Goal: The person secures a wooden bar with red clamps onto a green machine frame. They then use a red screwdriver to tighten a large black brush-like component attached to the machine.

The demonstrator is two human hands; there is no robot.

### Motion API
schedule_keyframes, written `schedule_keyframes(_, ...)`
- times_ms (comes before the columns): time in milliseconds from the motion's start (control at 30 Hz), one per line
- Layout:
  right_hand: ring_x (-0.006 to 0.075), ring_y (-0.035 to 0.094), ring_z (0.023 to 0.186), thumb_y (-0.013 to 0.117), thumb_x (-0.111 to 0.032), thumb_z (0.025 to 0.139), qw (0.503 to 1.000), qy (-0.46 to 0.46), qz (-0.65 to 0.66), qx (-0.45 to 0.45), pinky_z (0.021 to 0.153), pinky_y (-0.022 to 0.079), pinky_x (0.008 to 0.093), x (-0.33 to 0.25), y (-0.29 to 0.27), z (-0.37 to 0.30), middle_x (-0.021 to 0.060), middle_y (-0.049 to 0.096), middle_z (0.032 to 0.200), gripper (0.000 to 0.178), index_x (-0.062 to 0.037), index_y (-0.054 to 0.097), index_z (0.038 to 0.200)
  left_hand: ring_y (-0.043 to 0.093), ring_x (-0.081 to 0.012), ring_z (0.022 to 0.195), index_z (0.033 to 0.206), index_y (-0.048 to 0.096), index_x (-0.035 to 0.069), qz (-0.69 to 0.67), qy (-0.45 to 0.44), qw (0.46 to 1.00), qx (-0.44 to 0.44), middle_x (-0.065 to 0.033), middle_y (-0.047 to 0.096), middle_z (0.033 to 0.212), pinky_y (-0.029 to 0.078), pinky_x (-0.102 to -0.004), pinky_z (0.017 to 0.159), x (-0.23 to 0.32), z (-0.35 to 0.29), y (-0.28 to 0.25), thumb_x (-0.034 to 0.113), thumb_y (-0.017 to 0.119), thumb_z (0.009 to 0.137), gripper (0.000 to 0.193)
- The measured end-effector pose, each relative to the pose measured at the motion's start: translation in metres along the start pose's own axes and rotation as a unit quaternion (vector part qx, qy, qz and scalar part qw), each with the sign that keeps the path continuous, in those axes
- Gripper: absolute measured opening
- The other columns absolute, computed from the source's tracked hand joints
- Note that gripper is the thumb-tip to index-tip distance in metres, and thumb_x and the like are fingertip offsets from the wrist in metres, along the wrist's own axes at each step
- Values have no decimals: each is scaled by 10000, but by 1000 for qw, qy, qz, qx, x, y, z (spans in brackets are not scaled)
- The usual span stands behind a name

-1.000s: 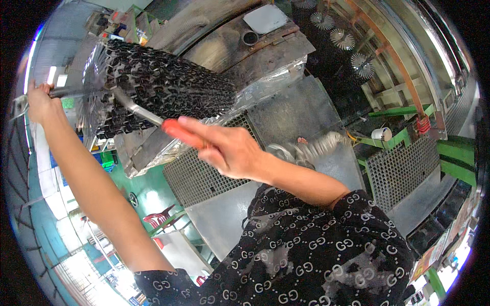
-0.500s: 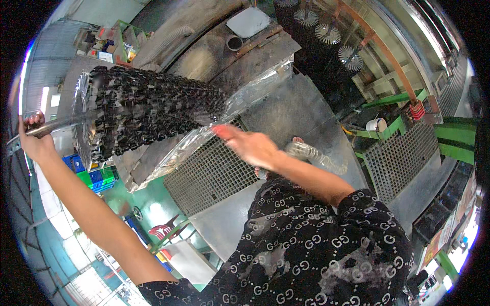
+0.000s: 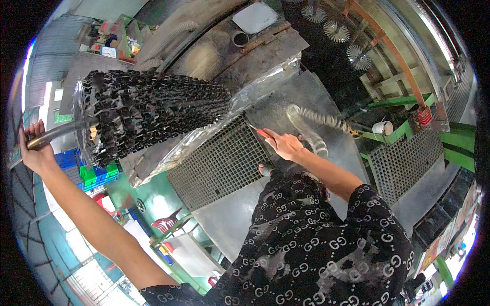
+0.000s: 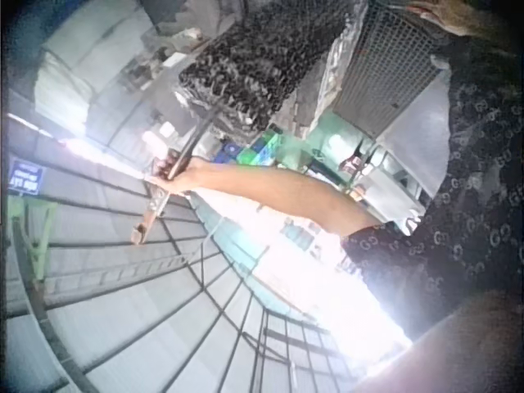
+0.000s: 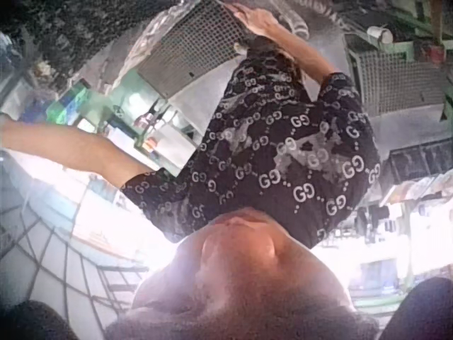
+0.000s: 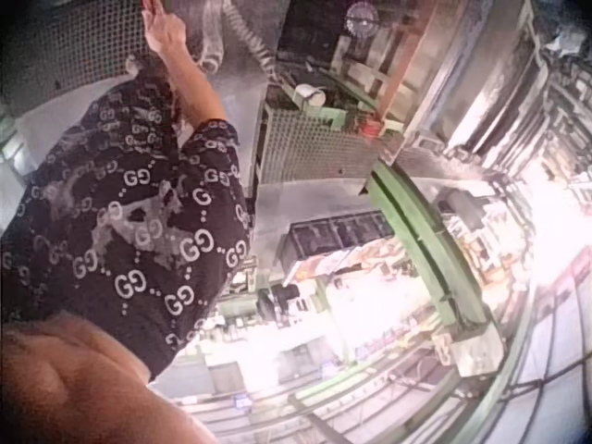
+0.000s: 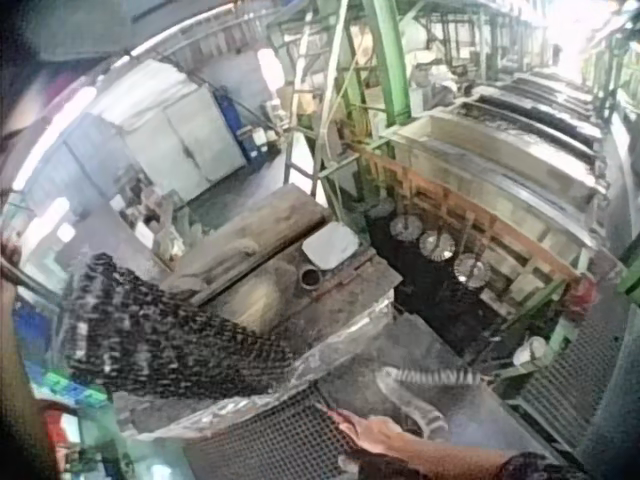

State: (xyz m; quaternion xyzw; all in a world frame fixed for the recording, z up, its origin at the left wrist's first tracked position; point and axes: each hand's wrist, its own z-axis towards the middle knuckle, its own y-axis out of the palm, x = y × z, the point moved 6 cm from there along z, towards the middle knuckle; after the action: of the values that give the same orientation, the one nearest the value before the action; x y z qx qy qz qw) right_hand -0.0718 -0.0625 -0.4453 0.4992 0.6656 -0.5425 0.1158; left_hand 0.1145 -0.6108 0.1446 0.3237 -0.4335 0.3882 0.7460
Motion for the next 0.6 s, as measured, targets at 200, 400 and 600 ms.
schedule_keyframes(200, 378, 692, 887, 310, -518, 1026, 869, -424, 244, 82, 762, 582, 486, -229, -114, -69, 174, 697, 1092, 555, -274, 311, 1525, 638, -359, 906, 884, 595, -80, -14, 9, 1000, -7, -216, 609, 860, 484, -575, 1034, 15, 0, -27, 95, 573, 945, 187)
schedule_keyframes(400, 349, 708, 700, 324, -415, 1051, 995, -9, 81, -54, 605, 602, 497, -80, -44, -22, 118, 719, 1002, 490, -302, 260, 1523, 569, -267, 749, 762, 509, -8, -62, -16, 998, 23, -134, 501, 714, 457, -555, 1052, -5, -50, 49, 81, 576, 945, 214)
schedule_keyframes(600, 390, 681, 816, 403, -528, 993, 890, -397, 206, 88, 683, 584, 469, -255, -122, -65, 114, 684, 1162, 585, -305, 308, 1525, 330, -158, 491, 675, 336, 100, 72, 47, 993, 82, -18, 285, 592, 549, -430, 780, 5, -23, 13, 94, 585, 967, 384)
